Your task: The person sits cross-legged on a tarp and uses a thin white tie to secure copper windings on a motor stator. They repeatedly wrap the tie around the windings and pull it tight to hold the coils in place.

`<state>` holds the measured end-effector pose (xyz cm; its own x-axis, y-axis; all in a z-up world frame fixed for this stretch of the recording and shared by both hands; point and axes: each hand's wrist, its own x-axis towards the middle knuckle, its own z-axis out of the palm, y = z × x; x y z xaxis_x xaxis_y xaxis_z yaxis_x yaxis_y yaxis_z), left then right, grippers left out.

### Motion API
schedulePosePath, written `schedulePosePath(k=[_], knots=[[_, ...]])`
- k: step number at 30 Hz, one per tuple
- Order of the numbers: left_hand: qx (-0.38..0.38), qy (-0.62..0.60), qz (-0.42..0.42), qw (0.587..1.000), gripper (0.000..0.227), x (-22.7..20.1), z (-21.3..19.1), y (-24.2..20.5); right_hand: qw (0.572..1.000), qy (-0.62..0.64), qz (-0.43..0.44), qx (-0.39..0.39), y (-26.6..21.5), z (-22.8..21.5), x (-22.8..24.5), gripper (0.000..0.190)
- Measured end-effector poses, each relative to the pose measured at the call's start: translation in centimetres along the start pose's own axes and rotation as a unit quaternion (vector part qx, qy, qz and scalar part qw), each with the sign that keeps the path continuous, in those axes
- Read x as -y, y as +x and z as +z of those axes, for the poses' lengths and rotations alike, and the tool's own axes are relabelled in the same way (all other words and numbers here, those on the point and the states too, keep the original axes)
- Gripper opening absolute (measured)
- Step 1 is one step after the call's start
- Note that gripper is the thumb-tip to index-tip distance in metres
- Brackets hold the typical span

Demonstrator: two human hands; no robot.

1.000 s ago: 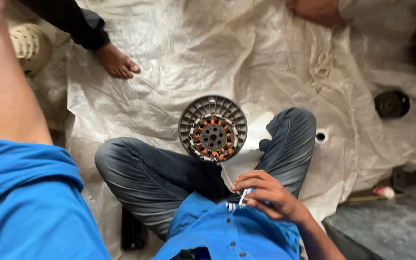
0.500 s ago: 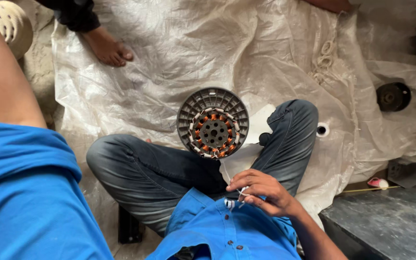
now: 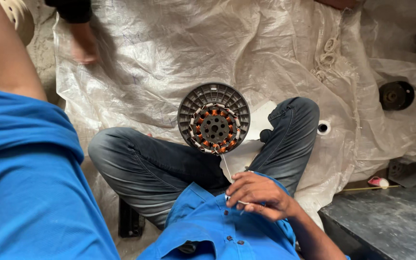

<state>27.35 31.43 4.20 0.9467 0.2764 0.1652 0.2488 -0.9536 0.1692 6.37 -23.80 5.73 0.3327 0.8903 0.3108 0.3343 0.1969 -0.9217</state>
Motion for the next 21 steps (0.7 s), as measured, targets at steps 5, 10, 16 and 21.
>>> schedulePosePath(k=[5,10,16,21], knots=[[-0.014,-0.012,0.015,1.0,0.007,-2.2,-0.5,-2.2,0.999,0.043,0.0,0.001,0.3,0.7,0.3,0.017],[-0.042,-0.022,0.043,0.998,0.005,-4.0,0.7,-5.2,0.998,0.059,-0.008,0.002,0.4,1.2,0.5,0.017],[-0.165,-0.083,0.219,0.958,0.004,-8.8,1.4,-8.8,0.997,0.081,-0.001,0.015,0.2,1.4,0.5,0.02],[-0.034,-0.172,0.288,0.942,0.01,-17.1,0.3,-24.9,0.997,0.069,0.021,0.002,-0.8,1.5,0.7,0.023]])
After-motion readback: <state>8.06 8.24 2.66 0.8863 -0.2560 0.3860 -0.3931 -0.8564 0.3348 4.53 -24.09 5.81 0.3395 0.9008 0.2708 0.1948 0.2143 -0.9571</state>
